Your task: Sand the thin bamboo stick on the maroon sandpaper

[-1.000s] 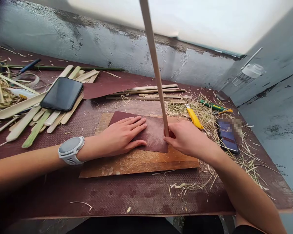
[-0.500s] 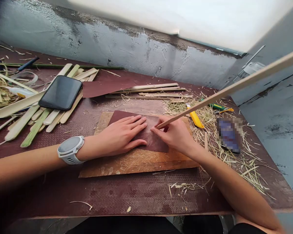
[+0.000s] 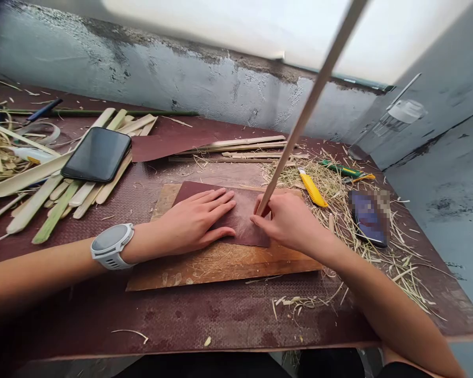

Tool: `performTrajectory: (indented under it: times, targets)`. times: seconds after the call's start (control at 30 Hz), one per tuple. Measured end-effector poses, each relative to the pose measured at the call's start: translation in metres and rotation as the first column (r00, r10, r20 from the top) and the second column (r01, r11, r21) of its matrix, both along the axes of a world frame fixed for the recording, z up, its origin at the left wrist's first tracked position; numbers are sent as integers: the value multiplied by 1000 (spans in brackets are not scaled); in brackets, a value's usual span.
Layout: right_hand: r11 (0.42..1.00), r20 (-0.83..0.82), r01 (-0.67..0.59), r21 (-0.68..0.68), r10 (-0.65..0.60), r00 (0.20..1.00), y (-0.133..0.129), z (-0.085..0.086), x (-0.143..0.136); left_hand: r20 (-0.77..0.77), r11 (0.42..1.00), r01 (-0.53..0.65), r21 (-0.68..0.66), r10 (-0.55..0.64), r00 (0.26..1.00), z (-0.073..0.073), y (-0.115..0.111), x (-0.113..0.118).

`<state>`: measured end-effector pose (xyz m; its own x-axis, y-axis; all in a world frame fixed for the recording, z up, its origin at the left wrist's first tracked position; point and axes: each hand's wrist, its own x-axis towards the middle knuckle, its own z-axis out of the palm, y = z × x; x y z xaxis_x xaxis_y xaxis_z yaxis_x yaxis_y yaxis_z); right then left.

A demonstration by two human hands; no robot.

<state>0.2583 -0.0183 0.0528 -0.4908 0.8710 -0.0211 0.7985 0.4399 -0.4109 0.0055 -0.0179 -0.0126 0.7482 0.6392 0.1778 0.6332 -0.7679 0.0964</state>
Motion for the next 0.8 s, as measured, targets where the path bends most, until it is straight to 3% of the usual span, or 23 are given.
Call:
performTrajectory:
  times: [0.17,0.3,0.57,0.8]
  targets:
    - [998,135,-55,-41,60,989,-9,12,0,4,1000,6,12,-6,1000,0,0,0]
    - [998,122,-52,-33,55,991,-13,11,0,11,1000,1,5,-1,1000,-1,0,0]
    - [1000,-146,12,17,-10,989,-5,-10,-2,14,1000,8,-3,-8,1000,-1,0,0]
    - [984,-369,82,-159,-137,919,3,-25,-5,-9,1000,2,4,-2,1000,-2,0,0]
